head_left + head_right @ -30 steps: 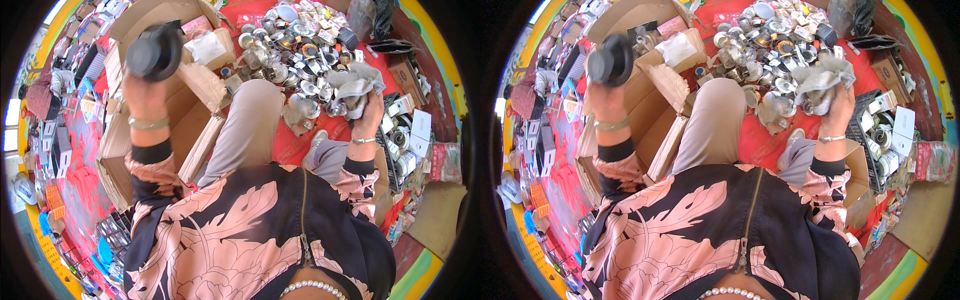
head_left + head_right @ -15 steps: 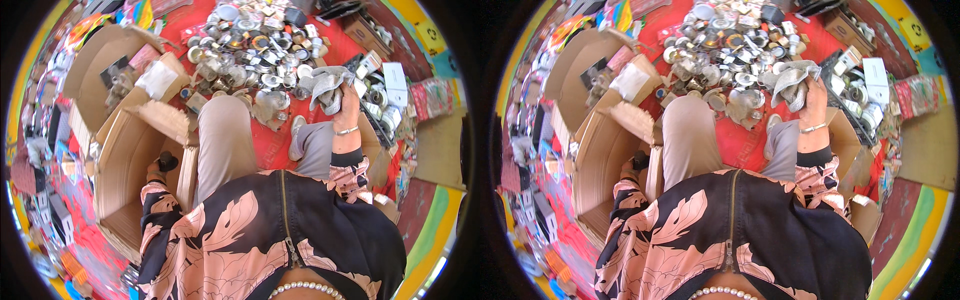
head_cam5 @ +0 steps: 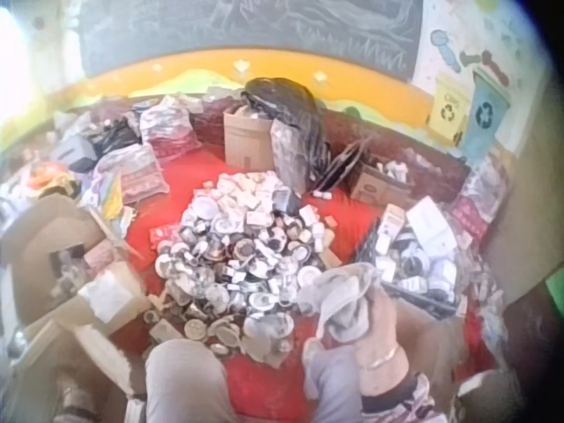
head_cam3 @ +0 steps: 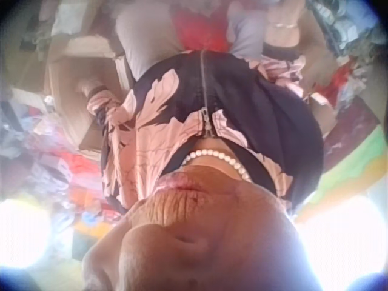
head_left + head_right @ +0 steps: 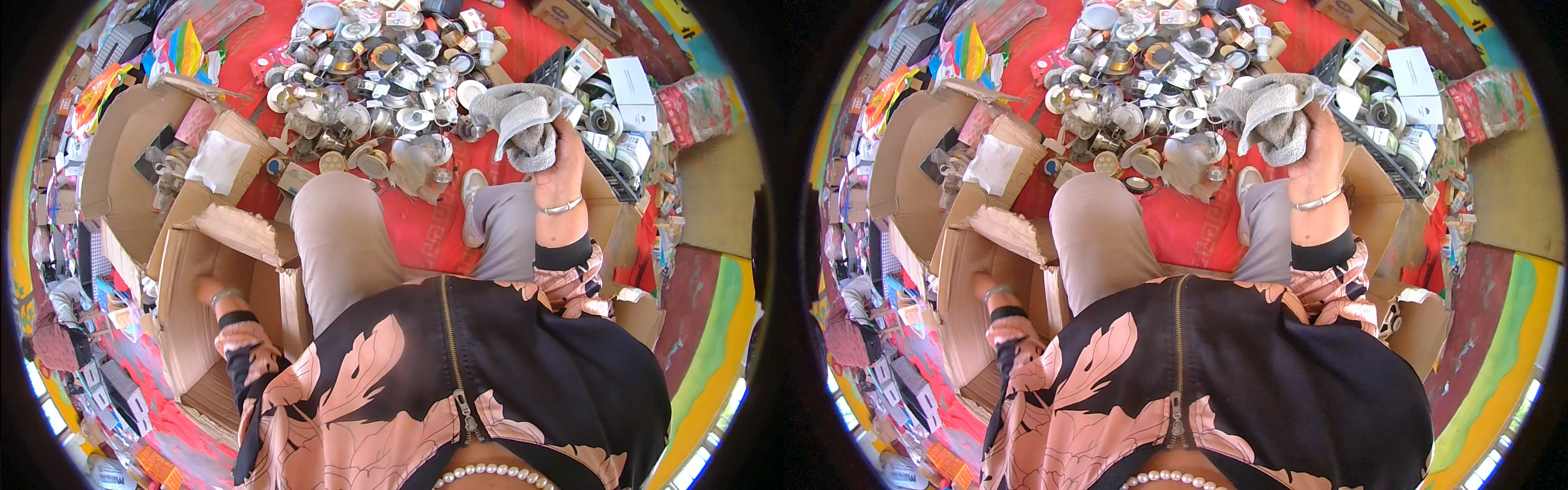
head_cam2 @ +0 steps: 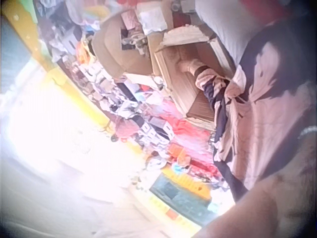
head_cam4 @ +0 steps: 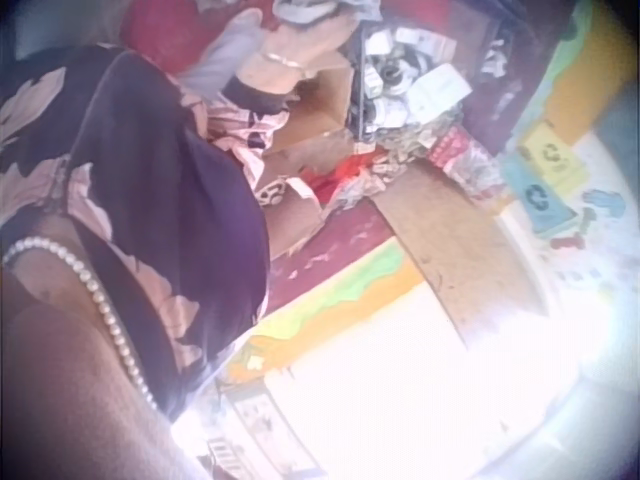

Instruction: The person picks up several discarded items from a large pile and a cardboard box, wipes them clean with a cloth, and places them into a separate cardboard box.

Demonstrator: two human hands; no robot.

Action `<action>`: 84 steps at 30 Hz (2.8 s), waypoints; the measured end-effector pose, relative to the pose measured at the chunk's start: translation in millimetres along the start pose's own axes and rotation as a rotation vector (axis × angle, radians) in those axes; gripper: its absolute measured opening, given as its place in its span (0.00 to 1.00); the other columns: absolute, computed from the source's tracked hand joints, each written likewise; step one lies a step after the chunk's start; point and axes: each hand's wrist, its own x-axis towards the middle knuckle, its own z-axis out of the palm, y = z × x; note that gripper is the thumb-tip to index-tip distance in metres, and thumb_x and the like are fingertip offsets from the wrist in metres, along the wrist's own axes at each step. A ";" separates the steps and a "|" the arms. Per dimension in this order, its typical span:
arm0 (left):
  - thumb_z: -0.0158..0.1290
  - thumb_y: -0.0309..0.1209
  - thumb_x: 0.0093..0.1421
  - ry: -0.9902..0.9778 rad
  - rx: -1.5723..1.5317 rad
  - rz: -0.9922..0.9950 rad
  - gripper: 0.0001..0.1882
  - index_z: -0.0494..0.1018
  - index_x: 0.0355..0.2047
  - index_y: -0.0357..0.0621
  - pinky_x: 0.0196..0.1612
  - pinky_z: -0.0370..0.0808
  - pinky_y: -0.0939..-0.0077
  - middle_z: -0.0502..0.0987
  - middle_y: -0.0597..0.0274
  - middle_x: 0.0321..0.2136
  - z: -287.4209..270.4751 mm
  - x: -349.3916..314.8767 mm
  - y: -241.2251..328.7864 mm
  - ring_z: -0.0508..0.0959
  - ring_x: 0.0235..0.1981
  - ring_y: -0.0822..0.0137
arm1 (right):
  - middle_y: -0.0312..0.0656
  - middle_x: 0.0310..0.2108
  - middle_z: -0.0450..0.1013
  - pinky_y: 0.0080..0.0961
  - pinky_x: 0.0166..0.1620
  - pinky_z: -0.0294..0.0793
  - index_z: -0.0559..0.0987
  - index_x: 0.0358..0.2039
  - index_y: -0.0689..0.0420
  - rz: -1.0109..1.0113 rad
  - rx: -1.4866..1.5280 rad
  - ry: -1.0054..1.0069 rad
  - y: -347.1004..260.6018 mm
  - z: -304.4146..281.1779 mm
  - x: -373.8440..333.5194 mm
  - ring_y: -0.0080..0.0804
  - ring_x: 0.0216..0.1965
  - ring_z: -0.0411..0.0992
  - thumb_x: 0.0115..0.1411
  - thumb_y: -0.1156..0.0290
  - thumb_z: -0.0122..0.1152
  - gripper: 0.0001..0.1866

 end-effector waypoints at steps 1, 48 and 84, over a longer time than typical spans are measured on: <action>0.41 0.35 0.61 0.165 0.012 0.143 0.14 0.74 0.34 0.41 0.31 0.73 0.66 0.76 0.57 0.30 -28.2 11.1 14.8 0.75 0.28 0.62 | 0.45 0.36 0.73 0.32 0.39 0.74 0.72 0.39 0.64 -0.015 0.034 -0.007 -3.4 2.6 -1.1 0.36 0.36 0.73 0.57 0.71 0.46 0.12; 0.48 0.27 0.53 -1.406 -1.747 -0.854 0.24 0.60 0.52 0.50 0.47 0.61 0.52 0.66 0.60 0.48 117.1 -133.9 444.5 0.66 0.49 0.58 | 0.43 0.36 0.73 0.31 0.39 0.76 0.70 0.42 0.61 0.444 0.210 -0.146 -1.4 -13.6 -6.8 0.34 0.35 0.74 0.61 0.65 0.42 0.15; 0.56 0.17 0.46 -1.496 -1.925 0.657 0.30 0.62 0.52 0.39 0.51 0.64 0.76 0.67 0.60 0.46 -227.4 -79.0 483.0 0.68 0.46 0.70 | 0.38 0.35 0.73 0.19 0.37 0.72 0.70 0.44 0.61 0.058 0.038 -0.533 11.3 91.5 9.2 0.23 0.34 0.72 0.60 0.74 0.47 0.12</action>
